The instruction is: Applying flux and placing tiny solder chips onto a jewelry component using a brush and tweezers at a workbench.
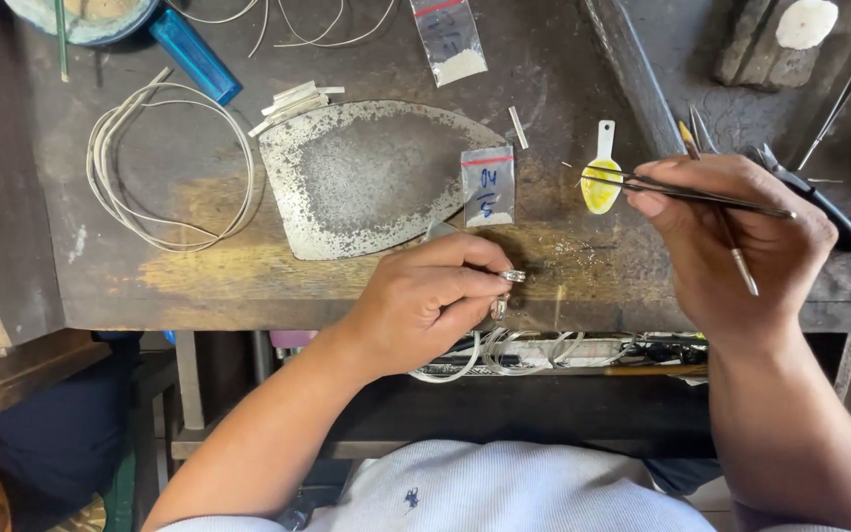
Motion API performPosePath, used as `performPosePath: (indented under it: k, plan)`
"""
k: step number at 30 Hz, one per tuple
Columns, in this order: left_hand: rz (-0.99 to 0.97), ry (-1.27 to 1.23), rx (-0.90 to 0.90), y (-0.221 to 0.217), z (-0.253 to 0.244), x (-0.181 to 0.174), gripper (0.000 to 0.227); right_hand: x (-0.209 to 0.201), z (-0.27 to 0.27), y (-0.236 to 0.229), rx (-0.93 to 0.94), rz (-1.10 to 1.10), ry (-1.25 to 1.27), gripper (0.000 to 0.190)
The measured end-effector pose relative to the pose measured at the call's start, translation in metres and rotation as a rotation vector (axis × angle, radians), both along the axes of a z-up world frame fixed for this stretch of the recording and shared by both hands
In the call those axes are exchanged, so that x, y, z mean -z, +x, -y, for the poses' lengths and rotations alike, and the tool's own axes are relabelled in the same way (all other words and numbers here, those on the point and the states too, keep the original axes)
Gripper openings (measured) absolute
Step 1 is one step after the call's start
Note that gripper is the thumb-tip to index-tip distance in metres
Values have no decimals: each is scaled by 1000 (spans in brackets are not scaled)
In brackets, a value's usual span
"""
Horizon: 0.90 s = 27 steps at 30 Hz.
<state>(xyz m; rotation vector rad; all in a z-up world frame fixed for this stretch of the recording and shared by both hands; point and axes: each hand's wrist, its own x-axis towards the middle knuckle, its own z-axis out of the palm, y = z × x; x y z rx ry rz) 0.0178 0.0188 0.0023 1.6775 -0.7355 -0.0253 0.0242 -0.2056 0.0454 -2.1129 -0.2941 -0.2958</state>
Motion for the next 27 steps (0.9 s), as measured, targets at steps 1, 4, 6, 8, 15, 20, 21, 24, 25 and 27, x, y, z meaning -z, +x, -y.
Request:
performPosePath:
  k: [1,4,6,8,15,20,21,24,25,27]
  plan:
    - [-1,0,-1,0,0,0,6,1,0,1,-1,-1,0,13]
    - [-2,-10,7,1,0,0,7,6,-2,4,21,-55,32,15]
    - [-5,12,17,1,0,0,5,7,-3,5,1,-72,104,13]
    - [-3,16,16,1,0,1,5,3,-3,4,7,-97,99,10]
    - [6,30,30,2,0,-3,6,-4,4,-24,-22,-335,465,18]
    - [0,29,35,2,0,-5,6,-10,-11,-32,-22,-229,336,17]
    - [-5,9,34,2,0,-6,5,-12,-13,-32,-5,-235,281,16]
    - [-34,-12,15,2,0,-5,6,-16,-21,-32,-1,-194,258,14]
    - [-33,-9,16,2,0,-5,6,-16,-22,-31,-1,-193,260,14]
    - [-55,-39,30,1,0,-4,9,-16,-23,-31,-18,-189,293,14]
